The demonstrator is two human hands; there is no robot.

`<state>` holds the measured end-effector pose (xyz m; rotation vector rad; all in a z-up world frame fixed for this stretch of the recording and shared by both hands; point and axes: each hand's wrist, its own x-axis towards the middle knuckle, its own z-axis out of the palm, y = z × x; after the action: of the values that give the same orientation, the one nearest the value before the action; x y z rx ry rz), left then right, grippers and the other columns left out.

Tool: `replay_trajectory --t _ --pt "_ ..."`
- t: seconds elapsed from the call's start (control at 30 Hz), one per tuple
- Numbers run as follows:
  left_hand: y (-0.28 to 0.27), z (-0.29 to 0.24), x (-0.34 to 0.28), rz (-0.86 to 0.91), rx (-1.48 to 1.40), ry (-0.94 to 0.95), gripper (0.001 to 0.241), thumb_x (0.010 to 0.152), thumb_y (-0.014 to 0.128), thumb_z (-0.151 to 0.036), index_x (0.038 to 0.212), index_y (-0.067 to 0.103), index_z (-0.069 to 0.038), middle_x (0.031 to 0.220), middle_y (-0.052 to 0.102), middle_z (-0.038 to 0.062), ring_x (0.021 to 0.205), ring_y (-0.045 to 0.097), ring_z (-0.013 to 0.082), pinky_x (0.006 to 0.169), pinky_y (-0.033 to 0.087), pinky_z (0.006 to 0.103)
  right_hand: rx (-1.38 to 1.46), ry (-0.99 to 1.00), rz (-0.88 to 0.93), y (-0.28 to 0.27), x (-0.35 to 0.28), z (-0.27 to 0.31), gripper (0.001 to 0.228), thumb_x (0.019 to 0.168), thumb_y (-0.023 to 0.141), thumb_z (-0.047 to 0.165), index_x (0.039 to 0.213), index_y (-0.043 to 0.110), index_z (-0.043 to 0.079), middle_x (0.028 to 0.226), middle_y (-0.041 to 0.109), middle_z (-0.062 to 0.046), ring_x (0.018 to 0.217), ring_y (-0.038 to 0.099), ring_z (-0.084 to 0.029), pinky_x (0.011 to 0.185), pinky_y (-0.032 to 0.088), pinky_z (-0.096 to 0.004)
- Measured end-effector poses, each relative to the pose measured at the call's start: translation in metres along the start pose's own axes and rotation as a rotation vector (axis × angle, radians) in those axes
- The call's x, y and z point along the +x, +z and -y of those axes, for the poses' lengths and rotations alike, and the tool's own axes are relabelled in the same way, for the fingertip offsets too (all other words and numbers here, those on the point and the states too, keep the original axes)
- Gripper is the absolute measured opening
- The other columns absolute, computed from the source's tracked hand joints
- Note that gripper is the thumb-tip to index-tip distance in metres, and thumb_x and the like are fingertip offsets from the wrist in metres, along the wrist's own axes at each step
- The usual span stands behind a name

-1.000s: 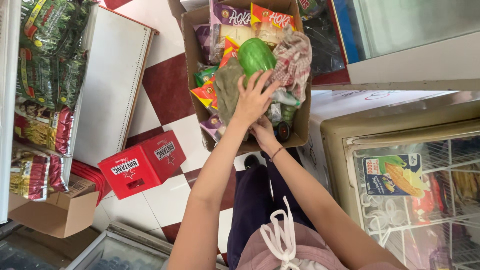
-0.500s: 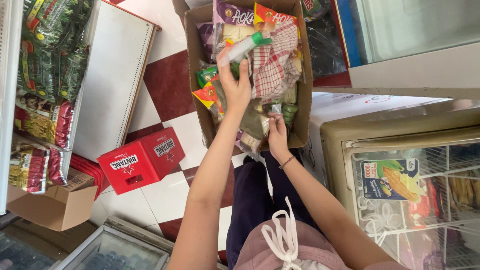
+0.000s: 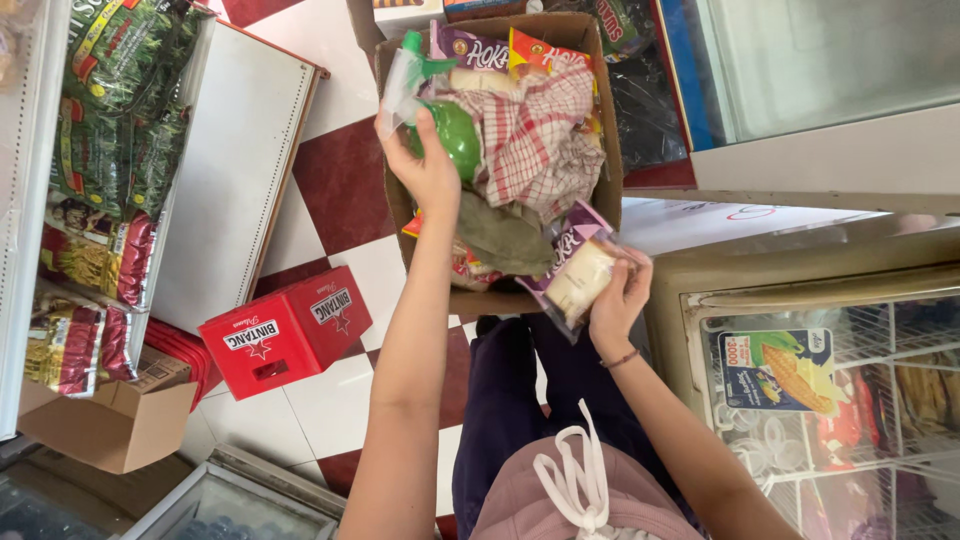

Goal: The person scans several bread packages using a handheld barcode scanner and places the packages onto a store shelf one by one.

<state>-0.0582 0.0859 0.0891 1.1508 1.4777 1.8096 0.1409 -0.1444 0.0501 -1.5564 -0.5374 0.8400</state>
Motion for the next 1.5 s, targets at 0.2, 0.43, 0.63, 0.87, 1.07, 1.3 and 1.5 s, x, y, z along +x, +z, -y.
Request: replay_trajectory --t 0.2,0.43,0.63,0.87,1.07,1.3,1.5 --pt "-0.021 0.007 0.037 0.025 0.071 -0.007 0.039 0.104 0.066 -0.014 0.136 0.052 0.003 0.127 0.067 0.015 0.119 0.061 0.0207 0.107 0.046 0.0354 -0.17 -0.231 -0.095 -0.017 0.012 0.029 0.012 0.113 0.049 0.004 0.124 0.053 -0.001 0.12 0.058 -0.01 0.111 0.055 -0.015 0.102 0.046 -0.029" --pt "-0.032 0.065 0.062 0.334 0.524 -0.214 0.038 0.098 0.074 -0.029 0.123 0.067 -0.002 0.108 0.075 0.017 0.104 0.072 0.0311 0.094 0.054 0.0386 0.31 -0.162 -0.094 0.004 0.015 0.068 0.015 0.113 0.046 0.004 0.125 0.053 0.003 0.132 0.066 -0.017 0.123 0.063 -0.02 0.111 0.05 -0.035" --pt "-0.026 0.072 0.043 0.438 0.653 0.02 0.097 0.085 0.08 -0.028 0.156 0.022 0.006 0.148 0.035 0.036 0.136 0.034 0.0506 0.113 0.028 0.056 0.503 -0.105 -0.134 0.039 -0.002 0.075 0.031 0.112 0.044 0.006 0.14 0.054 -0.004 0.142 0.062 -0.017 0.131 0.06 -0.023 0.116 0.048 -0.038" --pt "-0.038 -0.037 -0.041 0.943 0.457 -0.175 0.095 0.095 0.072 -0.045 0.167 0.022 -0.009 0.151 0.034 0.025 0.145 0.035 0.0395 0.123 0.031 0.0511 0.06 -0.272 -0.063 0.093 -0.042 0.094 0.037 0.111 0.049 0.01 0.145 0.057 -0.003 0.148 0.06 -0.015 0.139 0.055 -0.024 0.12 0.04 -0.037" --pt "-0.052 -0.036 -0.033 0.996 -0.621 -1.365 0.067 0.105 0.064 -0.032 0.157 0.035 -0.002 0.128 0.06 0.014 0.112 0.062 0.0268 0.09 0.055 0.0419 -0.532 -0.768 0.277 0.118 -0.061 0.1 0.031 0.092 0.068 0.005 0.123 0.072 0.005 0.141 0.064 -0.015 0.141 0.054 -0.034 0.122 0.035 -0.05" --pt "-0.069 -0.055 -0.023 1.057 -0.679 -1.302 0.067 0.095 0.05 -0.003 0.16 0.037 -0.011 0.134 0.064 0.019 0.117 0.066 0.0293 0.1 0.056 0.0445 -0.298 -0.563 0.038 0.093 -0.108 0.064 0.036 0.091 0.073 0.006 0.126 0.064 0.01 0.135 0.061 -0.004 0.134 0.056 -0.027 0.12 0.043 -0.042" --pt "-0.077 -0.081 -0.044 0.979 -0.971 -1.439 0.068 0.098 0.046 -0.005 0.163 0.032 -0.018 0.142 0.058 0.019 0.125 0.062 0.0339 0.107 0.05 0.052 0.578 0.201 -0.229 0.071 -0.098 0.032 0.059 0.097 0.063 0.022 0.151 0.038 0.013 0.145 0.048 -0.005 0.128 0.051 -0.022 0.109 0.043 -0.039"
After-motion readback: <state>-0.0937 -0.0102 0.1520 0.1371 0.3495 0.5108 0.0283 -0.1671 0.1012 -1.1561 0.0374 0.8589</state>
